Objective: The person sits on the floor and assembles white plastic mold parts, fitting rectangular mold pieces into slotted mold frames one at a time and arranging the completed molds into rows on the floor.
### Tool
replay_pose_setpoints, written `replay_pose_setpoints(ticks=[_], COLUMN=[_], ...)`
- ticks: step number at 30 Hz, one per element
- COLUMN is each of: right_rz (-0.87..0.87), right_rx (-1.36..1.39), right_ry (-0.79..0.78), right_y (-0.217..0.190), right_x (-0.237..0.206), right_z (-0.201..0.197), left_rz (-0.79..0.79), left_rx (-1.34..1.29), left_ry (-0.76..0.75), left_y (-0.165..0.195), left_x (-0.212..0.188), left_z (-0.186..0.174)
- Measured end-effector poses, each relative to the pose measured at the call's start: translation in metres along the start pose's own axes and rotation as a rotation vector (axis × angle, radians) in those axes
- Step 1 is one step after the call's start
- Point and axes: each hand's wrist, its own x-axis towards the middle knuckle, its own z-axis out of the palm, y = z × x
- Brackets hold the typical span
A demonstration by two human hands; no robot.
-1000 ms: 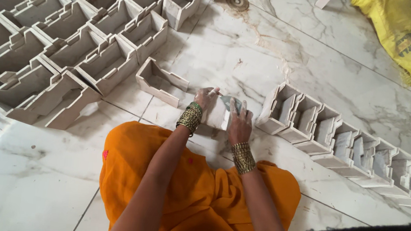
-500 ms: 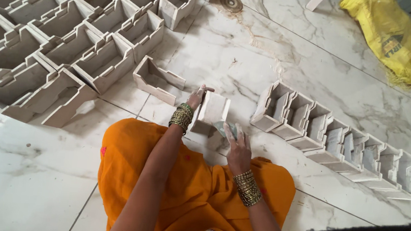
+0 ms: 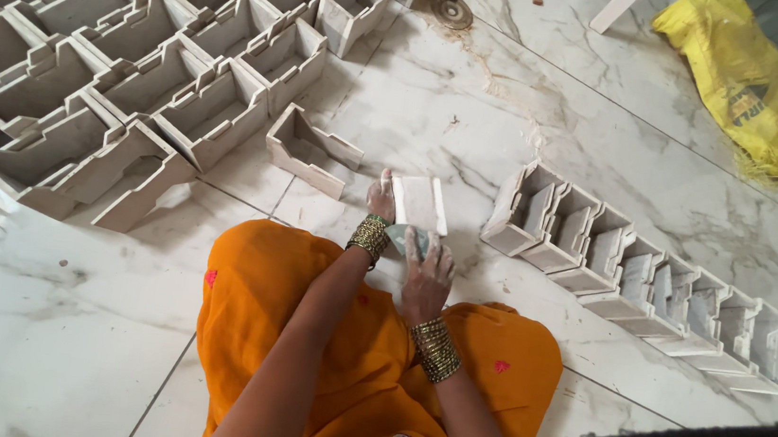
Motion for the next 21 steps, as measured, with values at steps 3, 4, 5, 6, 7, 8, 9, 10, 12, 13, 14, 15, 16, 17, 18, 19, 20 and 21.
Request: replay_pose_setpoints(ticks=[3,4,5,6,7,8,9,10,12,13,14,15,16,17,18,19,20,21], right_rz=[0.096,0.134,0.169,0.206,0.245,0.247,0.251,0.254,0.275,0.285,0.262,0.239,0.216,0.208,0.202,0.195,0.187,0.178], right_rx=[-0.068,-0.085,-0.105,-0.125,-0.145,-0.142,-0.139,-0.138,-0.097,-0.075,-0.066,-0.057,-0.048,-0.049,-0.050,-0.051,-0.074,-0.099], right_ry=[-0.035,-0.053,-0.066,-0.077,-0.087,-0.094,-0.099,-0.103,-0.103,-0.104,-0.073,-0.045,-0.016,-0.005,0.004,0.014,0.025,0.039], right_y=[0.018,0.026,0.035,0.042,0.049,0.055,0.059,0.061,0.061,0.060,0.059,0.058,0.058,0.059,0.060,0.060,0.060,0.058], right_x=[0.025,0.034,0.043,0.050,0.056,0.057,0.057,0.057,0.052,0.049,0.047,0.046,0.045,0.045,0.046,0.045,0.045,0.043], right_z=[0.006,0.007,0.007,0.004,0.002,0.001,-0.001,-0.004,-0.008,-0.009,-0.010,-0.010,-0.009,-0.008,-0.008,-0.007,-0.008,-0.008], left_rz=[-0.183,-0.308,-0.362,-0.414,-0.465,-0.452,-0.438,-0.422,-0.480,-0.509,-0.137,0.229,0.593,0.565,0.535,0.505,0.579,0.657], left_rx=[-0.143,-0.224,-0.281,-0.336,-0.390,-0.338,-0.286,-0.235,-0.546,-0.701,-0.386,-0.067,0.255,0.242,0.232,0.220,0.287,0.349], left_ry=[0.046,0.049,-0.010,-0.070,-0.131,-0.174,-0.218,-0.263,-0.391,-0.453,-0.450,-0.430,-0.392,-0.421,-0.451,-0.480,-0.416,-0.349], left_y=[-0.003,-0.004,-0.005,-0.006,-0.007,-0.008,-0.010,-0.009,-0.011,-0.012,-0.014,-0.016,-0.018,-0.019,-0.021,-0.022,-0.022,-0.023], left_x=[-0.008,-0.012,-0.017,-0.023,-0.029,-0.038,-0.046,-0.050,-0.058,-0.061,-0.062,-0.064,-0.065,-0.066,-0.068,-0.071,-0.073,-0.074], left_z=[0.003,0.005,0.008,0.011,0.015,0.019,0.022,0.026,0.030,0.031,0.032,0.031,0.031,0.031,0.031,0.031,0.031,0.032])
